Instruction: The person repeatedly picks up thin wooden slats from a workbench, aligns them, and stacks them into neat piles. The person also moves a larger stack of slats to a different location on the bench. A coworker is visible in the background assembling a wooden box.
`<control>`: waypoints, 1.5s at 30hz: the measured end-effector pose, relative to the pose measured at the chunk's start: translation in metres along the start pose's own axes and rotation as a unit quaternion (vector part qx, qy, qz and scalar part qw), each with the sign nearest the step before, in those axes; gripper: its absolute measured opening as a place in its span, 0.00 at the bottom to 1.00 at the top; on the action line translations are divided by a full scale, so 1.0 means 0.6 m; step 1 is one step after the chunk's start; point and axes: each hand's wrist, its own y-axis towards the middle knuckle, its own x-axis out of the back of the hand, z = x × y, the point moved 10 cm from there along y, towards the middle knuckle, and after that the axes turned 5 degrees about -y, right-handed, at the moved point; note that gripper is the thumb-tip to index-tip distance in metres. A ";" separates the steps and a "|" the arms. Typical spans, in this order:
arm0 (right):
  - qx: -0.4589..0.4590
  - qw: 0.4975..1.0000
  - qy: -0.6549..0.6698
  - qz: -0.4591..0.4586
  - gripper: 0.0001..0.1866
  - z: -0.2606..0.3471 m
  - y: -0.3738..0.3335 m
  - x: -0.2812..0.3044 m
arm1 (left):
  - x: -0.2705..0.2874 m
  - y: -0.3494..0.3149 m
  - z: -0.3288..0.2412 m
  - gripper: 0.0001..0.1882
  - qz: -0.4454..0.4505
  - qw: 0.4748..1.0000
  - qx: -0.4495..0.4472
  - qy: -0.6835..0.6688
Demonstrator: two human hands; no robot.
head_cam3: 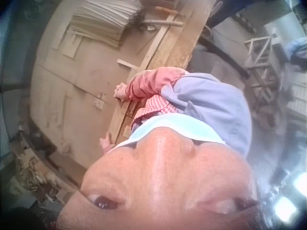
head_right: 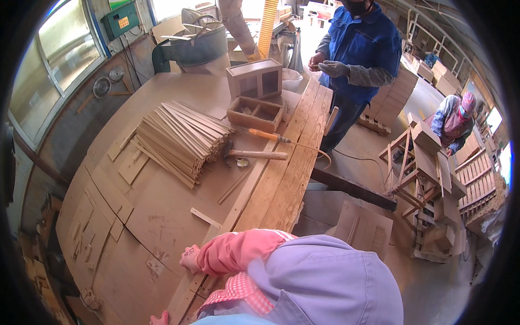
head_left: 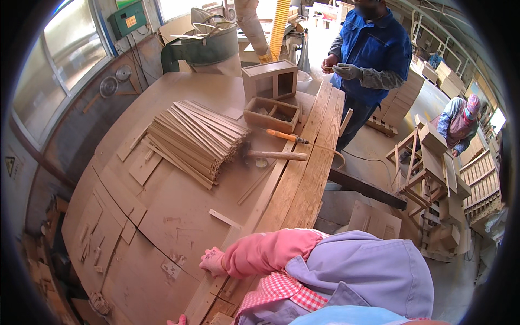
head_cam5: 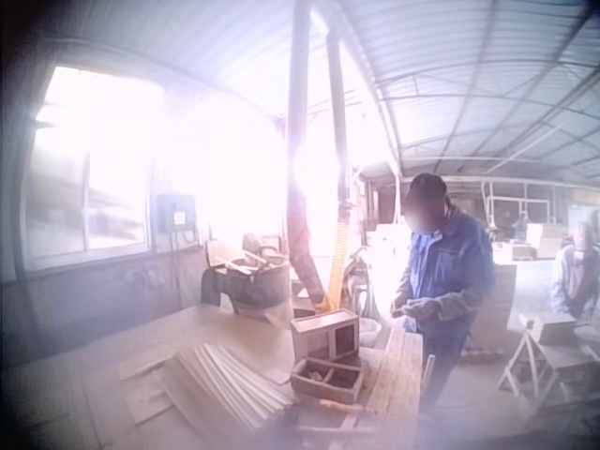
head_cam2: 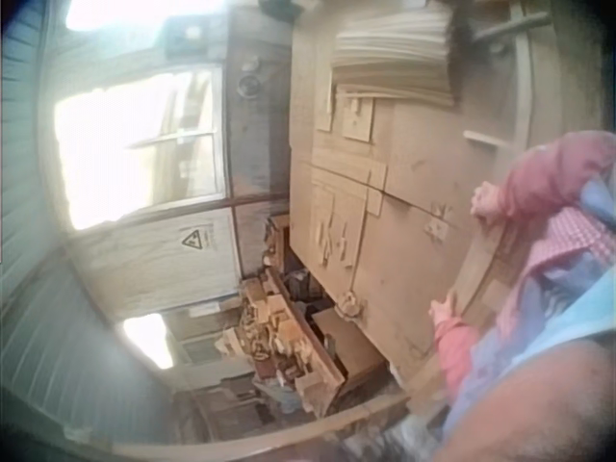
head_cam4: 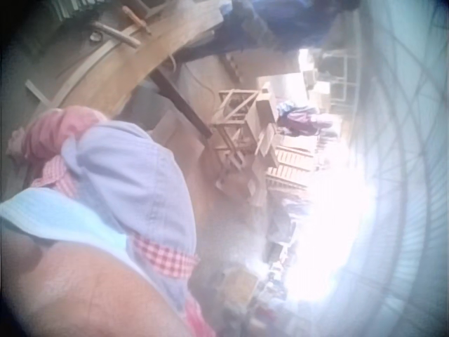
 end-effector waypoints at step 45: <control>0.062 0.998 -0.015 -0.015 0.20 -0.024 0.003 0.042 | -0.032 -0.170 -0.343 0.12 -0.289 0.921 -0.261 -0.019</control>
